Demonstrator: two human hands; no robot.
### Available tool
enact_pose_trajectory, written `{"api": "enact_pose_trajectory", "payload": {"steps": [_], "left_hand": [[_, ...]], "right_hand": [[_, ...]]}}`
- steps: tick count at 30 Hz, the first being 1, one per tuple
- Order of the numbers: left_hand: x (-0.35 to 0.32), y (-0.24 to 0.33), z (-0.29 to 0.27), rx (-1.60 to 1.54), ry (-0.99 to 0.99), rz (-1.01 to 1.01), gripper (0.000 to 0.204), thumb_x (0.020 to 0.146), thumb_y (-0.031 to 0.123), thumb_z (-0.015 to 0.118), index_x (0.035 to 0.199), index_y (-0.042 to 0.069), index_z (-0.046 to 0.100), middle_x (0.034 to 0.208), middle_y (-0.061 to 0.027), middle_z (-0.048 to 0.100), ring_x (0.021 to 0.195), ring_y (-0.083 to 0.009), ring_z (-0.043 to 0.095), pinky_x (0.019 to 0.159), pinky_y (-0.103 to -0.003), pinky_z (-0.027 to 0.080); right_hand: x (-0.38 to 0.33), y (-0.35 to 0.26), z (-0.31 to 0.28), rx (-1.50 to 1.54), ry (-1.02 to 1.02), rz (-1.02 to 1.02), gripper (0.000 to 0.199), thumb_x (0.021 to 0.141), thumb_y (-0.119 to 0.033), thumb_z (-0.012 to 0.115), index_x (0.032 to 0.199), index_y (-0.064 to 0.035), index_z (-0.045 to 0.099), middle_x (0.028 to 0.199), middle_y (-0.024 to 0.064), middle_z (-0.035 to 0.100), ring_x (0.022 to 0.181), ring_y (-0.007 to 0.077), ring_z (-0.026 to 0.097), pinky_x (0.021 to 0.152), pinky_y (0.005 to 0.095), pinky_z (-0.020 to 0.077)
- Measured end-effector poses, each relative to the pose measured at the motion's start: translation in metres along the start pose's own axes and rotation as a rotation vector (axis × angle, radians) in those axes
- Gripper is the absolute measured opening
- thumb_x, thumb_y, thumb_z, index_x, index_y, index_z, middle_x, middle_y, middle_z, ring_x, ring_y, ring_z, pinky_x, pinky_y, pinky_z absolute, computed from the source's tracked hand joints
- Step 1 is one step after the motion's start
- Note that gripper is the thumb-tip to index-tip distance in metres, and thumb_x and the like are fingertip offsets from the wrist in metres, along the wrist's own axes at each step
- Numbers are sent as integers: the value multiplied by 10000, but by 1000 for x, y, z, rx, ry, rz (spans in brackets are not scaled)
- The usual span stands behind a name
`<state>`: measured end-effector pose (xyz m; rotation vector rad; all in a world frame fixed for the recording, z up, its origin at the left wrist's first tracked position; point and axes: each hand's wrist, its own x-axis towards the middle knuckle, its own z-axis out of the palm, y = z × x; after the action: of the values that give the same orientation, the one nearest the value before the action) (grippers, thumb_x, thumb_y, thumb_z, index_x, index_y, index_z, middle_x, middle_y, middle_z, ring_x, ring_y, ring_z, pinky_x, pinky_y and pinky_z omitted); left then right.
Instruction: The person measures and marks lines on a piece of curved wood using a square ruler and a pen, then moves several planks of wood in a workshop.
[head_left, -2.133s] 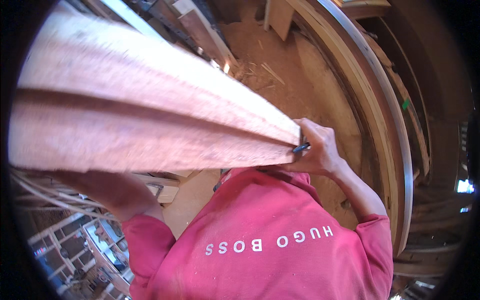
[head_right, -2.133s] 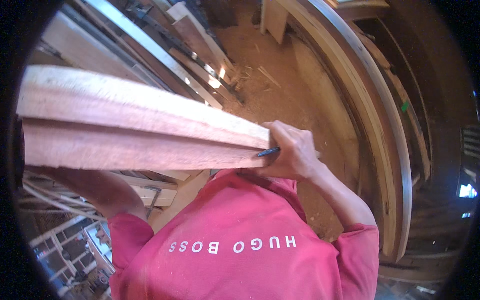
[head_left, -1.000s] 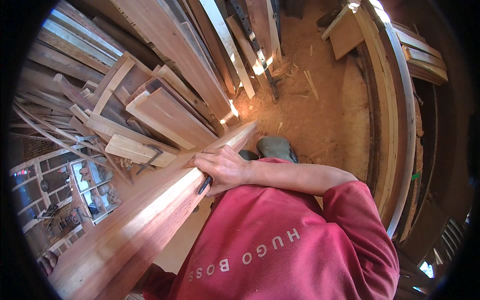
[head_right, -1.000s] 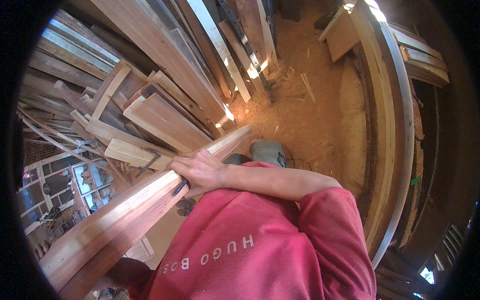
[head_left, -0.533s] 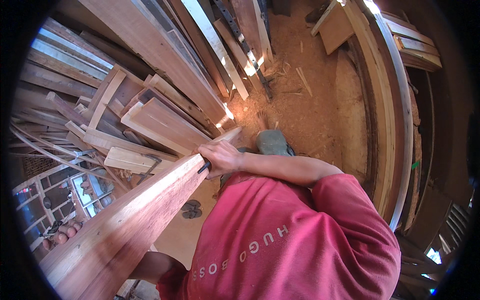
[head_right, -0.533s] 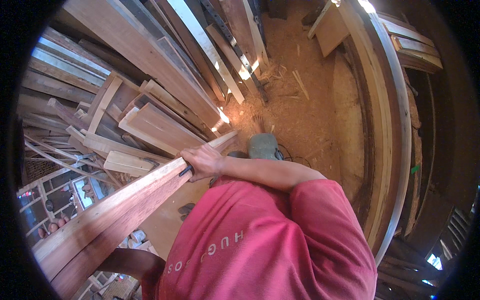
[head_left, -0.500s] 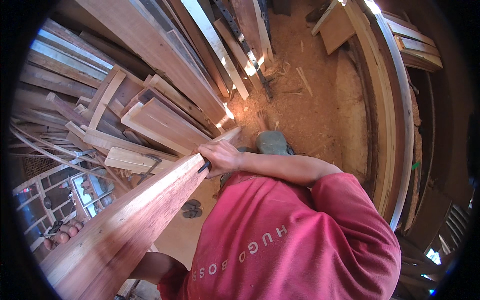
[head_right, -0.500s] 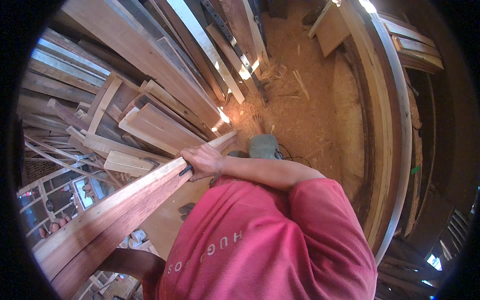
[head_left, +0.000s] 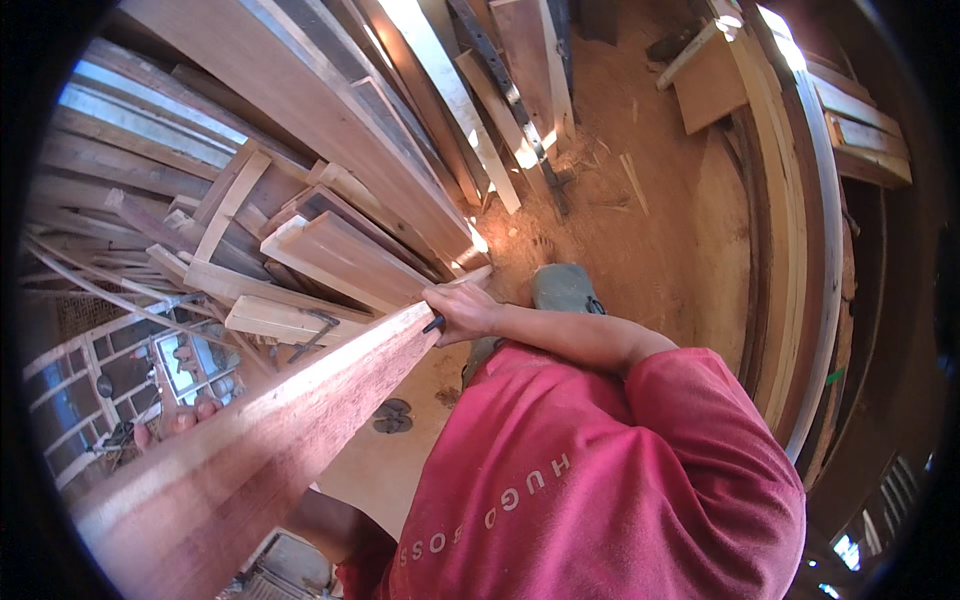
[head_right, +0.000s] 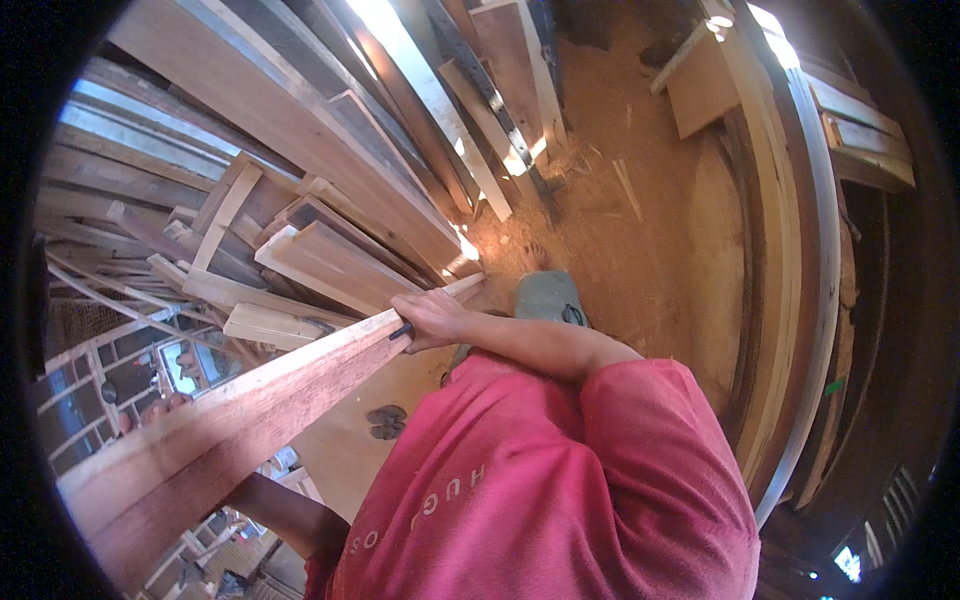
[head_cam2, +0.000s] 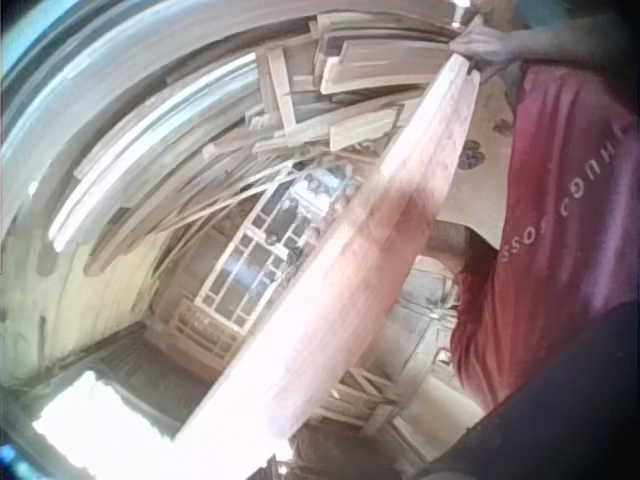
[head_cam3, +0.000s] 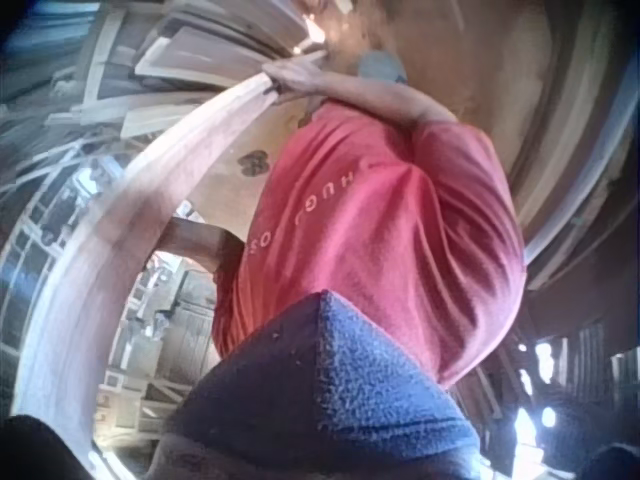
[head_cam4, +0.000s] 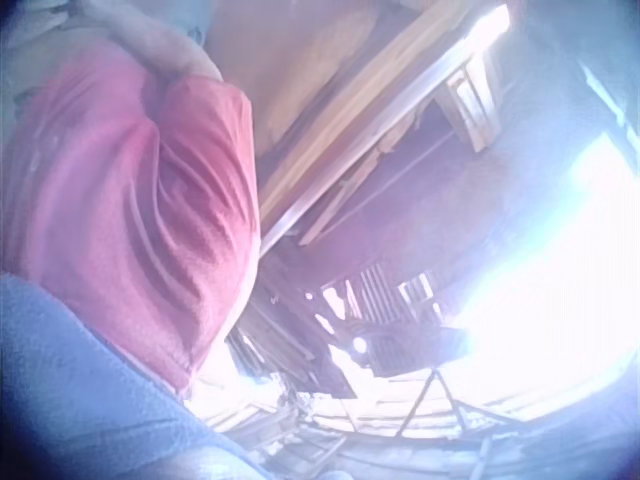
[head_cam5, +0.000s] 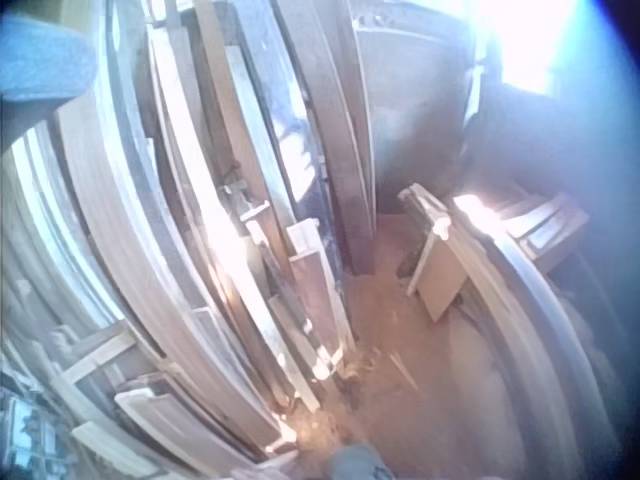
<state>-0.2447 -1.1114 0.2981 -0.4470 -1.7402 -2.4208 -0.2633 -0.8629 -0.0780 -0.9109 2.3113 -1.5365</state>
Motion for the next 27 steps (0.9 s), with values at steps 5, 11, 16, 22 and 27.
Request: {"api": "enact_pose_trajectory", "payload": {"steps": [5,11,16,22,27], "left_hand": [[42,-22,4,62,20,120,766,1073,446,418,1628,-45,225,1336,-301,618,1175,-409,644,1107,-614,443],[72,-63,-64,1,183,264,1002,970,711,473,1652,46,166,1658,-186,318,1484,-334,390,1259,-531,305],[142,-91,-36,392,439,220,1255,822,896,550,1669,97,81,1701,-147,188,1552,-317,255,1278,-489,270],[203,-122,-64,284,442,193,1042,844,821,642,1490,48,375,1484,-119,442,1392,-265,426,1184,-445,361],[244,-130,-72,319,430,264,611,921,724,662,964,122,571,976,37,507,983,-107,464,910,-333,405]], "right_hand": [[27,15,-12,-37,-74,66,823,667,-350,913,1327,-79,503,1145,176,667,1052,395,673,817,488,553],[74,5,-40,-25,-150,158,986,732,-417,897,1535,-131,402,1375,149,627,1234,367,635,958,515,538],[63,29,-77,-55,99,126,1030,764,-591,858,1573,-133,414,1513,189,547,1289,367,621,1051,476,522],[-23,80,-146,-158,324,483,671,849,-607,785,1252,-74,716,1230,156,736,1124,335,719,959,415,567],[-109,98,-194,-244,521,876,528,909,-559,728,1108,-70,752,990,197,755,981,387,723,848,451,553]]}}
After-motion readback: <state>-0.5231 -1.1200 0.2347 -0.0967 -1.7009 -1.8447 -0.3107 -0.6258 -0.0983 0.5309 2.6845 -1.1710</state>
